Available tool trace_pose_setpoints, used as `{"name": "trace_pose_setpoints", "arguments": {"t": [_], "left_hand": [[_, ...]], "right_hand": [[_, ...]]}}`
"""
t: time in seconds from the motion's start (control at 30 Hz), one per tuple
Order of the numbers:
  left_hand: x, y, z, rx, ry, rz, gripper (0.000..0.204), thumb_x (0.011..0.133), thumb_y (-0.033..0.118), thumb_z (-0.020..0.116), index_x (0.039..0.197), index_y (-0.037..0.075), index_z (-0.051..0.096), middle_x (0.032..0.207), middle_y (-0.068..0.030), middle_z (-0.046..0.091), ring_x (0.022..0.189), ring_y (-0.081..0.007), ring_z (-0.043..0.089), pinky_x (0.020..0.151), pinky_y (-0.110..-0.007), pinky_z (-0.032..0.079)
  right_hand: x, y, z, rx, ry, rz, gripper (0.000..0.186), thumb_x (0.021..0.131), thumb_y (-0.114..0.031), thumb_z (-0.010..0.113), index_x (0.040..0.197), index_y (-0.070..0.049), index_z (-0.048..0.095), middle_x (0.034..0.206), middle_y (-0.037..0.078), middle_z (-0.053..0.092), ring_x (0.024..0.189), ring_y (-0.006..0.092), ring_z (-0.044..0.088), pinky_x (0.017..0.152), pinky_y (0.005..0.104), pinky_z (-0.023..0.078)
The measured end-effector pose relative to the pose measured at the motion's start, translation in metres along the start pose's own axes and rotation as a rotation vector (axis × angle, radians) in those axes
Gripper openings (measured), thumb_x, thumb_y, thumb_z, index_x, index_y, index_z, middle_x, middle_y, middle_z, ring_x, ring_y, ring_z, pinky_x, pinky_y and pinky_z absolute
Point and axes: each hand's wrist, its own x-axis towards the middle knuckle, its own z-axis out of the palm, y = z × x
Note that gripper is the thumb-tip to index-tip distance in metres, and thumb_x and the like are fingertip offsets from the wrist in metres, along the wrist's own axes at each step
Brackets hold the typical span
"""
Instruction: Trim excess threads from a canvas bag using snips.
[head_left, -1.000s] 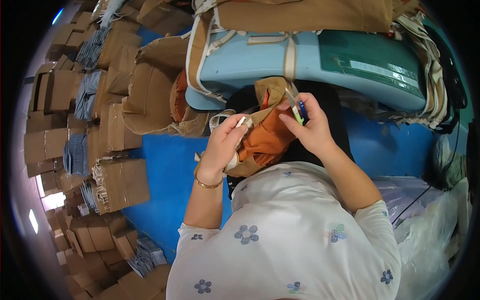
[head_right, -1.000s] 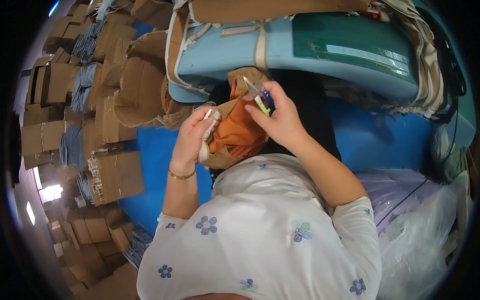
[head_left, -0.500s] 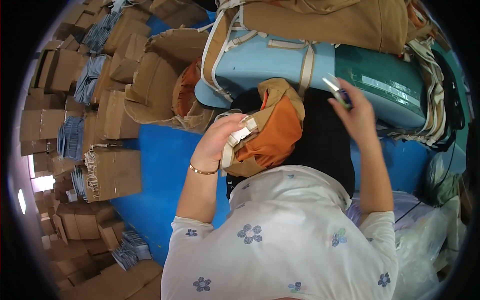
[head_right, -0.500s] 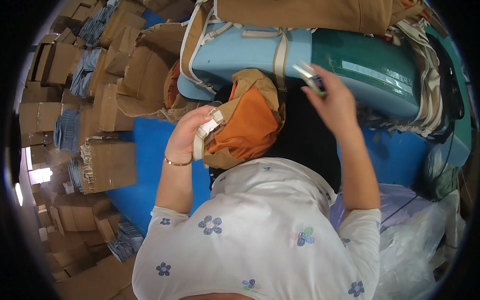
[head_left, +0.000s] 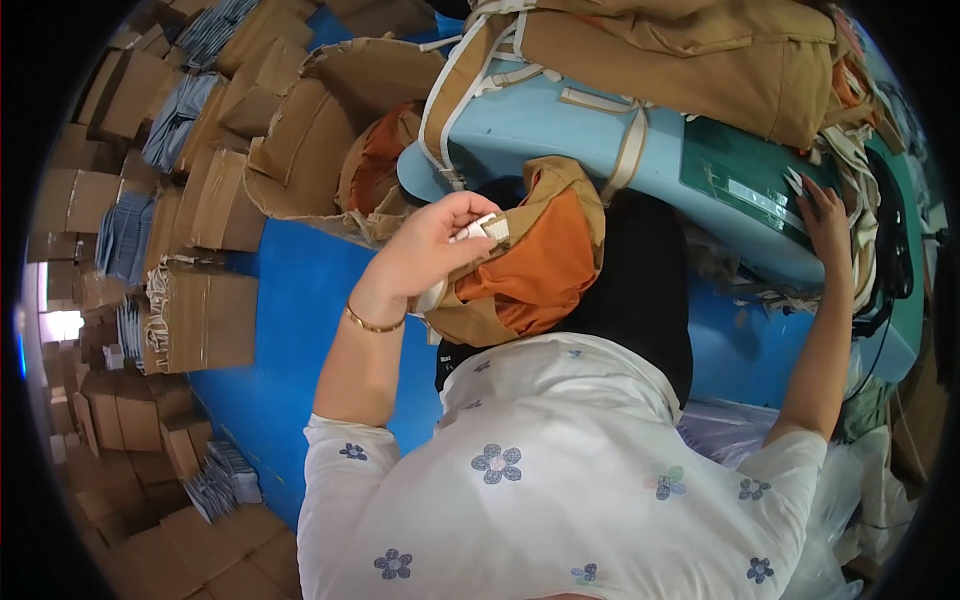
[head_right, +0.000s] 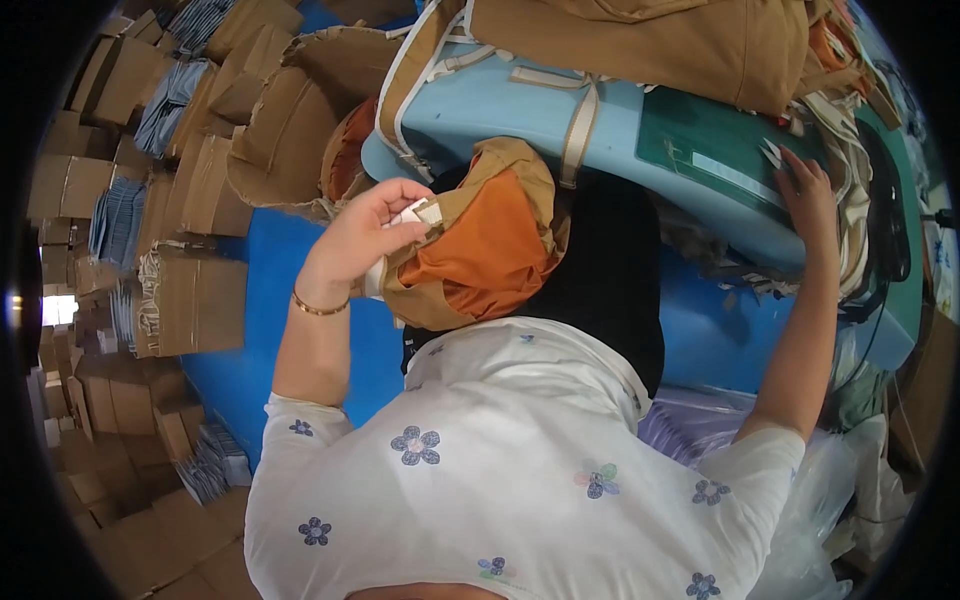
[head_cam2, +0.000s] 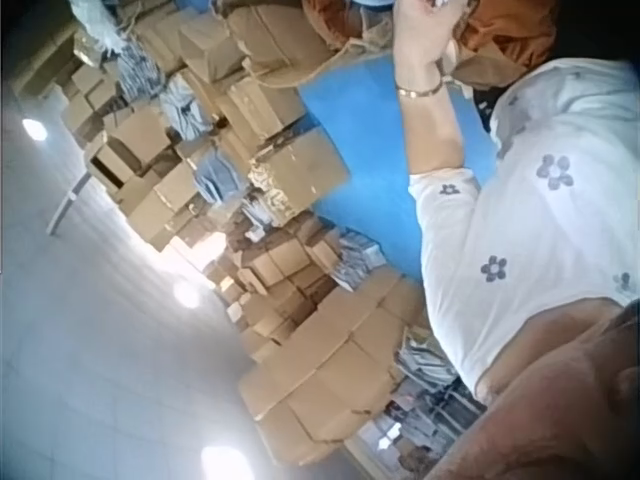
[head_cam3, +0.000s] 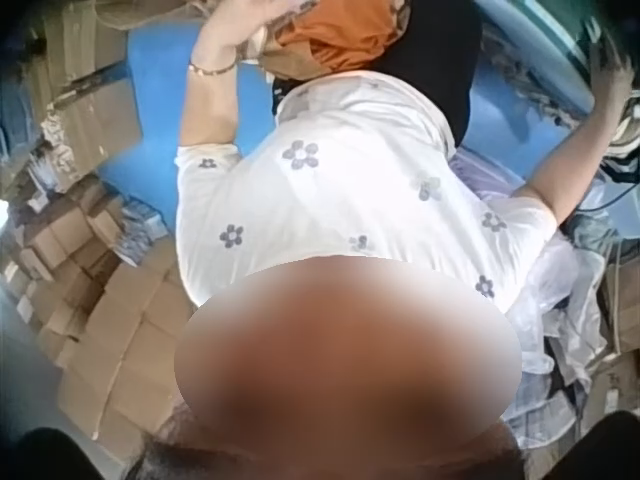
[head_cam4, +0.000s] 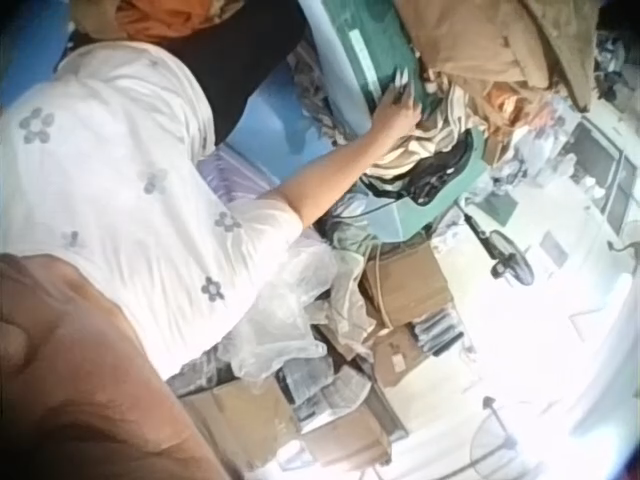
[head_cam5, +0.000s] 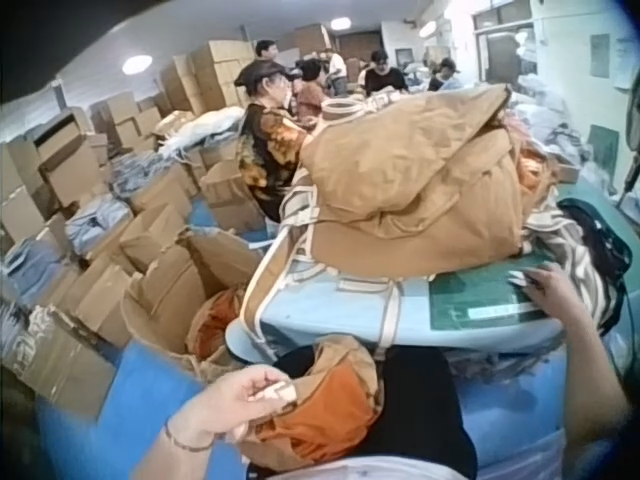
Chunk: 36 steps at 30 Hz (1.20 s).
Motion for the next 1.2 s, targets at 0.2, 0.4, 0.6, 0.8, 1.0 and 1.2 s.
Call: {"name": "trace_pose_setpoints", "arguments": {"t": [0.2,0.4,0.6,0.8,1.0,1.2], "left_hand": [[-0.004,0.016,-0.016,0.112,0.071,-0.011,0.027,0.085,-0.003,0.055,0.112,-0.001,0.054,0.104,-0.0025,0.059,0.096,-0.0088,0.055,0.087,-0.024,0.044],[-0.003,0.025,-0.015,0.140,0.075,-0.018,0.029,0.083,-0.001,0.055,0.112,0.000,0.054,0.102,-0.0036,0.060,0.093,-0.0080,0.055,0.081,-0.023,0.045],[-0.004,0.016,-0.020,0.011,0.043,-0.085,0.032,0.080,-0.003,0.057,0.110,-0.001,0.051,0.101,-0.0063,0.060,0.092,-0.0106,0.058,0.082,-0.024,0.047],[-0.017,0.012,-0.014,-0.022,0.081,-0.022,0.035,0.082,-0.005,0.057,0.115,-0.002,0.048,0.110,-0.0085,0.056,0.097,-0.0121,0.056,0.085,-0.025,0.046],[-0.062,0.003,0.015,0.035,0.081,0.117,0.051,0.084,-0.002,0.058,0.132,-0.002,0.038,0.121,-0.0090,0.050,0.106,-0.0142,0.053,0.090,-0.025,0.043],[-0.082,-0.064,0.060,-0.290,0.226,-0.006,0.041,0.089,0.004,0.055,0.127,-0.002,0.042,0.119,-0.0110,0.054,0.110,-0.0175,0.055,0.094,-0.030,0.043]], "right_hand": [[0.001,-0.089,-0.010,0.289,0.158,-0.049,0.037,0.083,-0.011,0.064,0.119,-0.013,0.058,0.103,0.012,0.061,0.092,0.0257,0.062,0.077,0.0360,0.049],[-0.019,-0.205,0.001,0.880,-0.197,-0.307,0.033,0.080,-0.009,0.068,0.111,-0.007,0.060,0.096,0.010,0.061,0.082,0.0241,0.063,0.068,0.0320,0.052],[-0.007,-0.279,0.011,0.945,-0.102,-0.571,0.061,0.078,-0.022,0.071,0.131,-0.007,0.046,0.130,0.013,0.050,0.122,0.0316,0.045,0.103,0.0382,0.034],[0.027,-0.327,0.026,0.744,0.006,-0.715,0.037,0.070,-0.019,0.073,0.104,-0.011,0.062,0.099,0.005,0.061,0.097,0.0233,0.055,0.088,0.0357,0.039],[0.040,-0.331,0.037,0.783,0.201,-0.581,0.015,0.070,-0.014,0.069,0.081,-0.013,0.060,0.076,0.000,0.059,0.084,0.0207,0.057,0.077,0.0369,0.041],[0.041,-0.323,0.023,0.941,0.514,-0.607,0.025,0.060,-0.002,0.068,0.082,-0.011,0.061,0.073,0.005,0.056,0.070,0.0268,0.054,0.059,0.0348,0.043]]}}
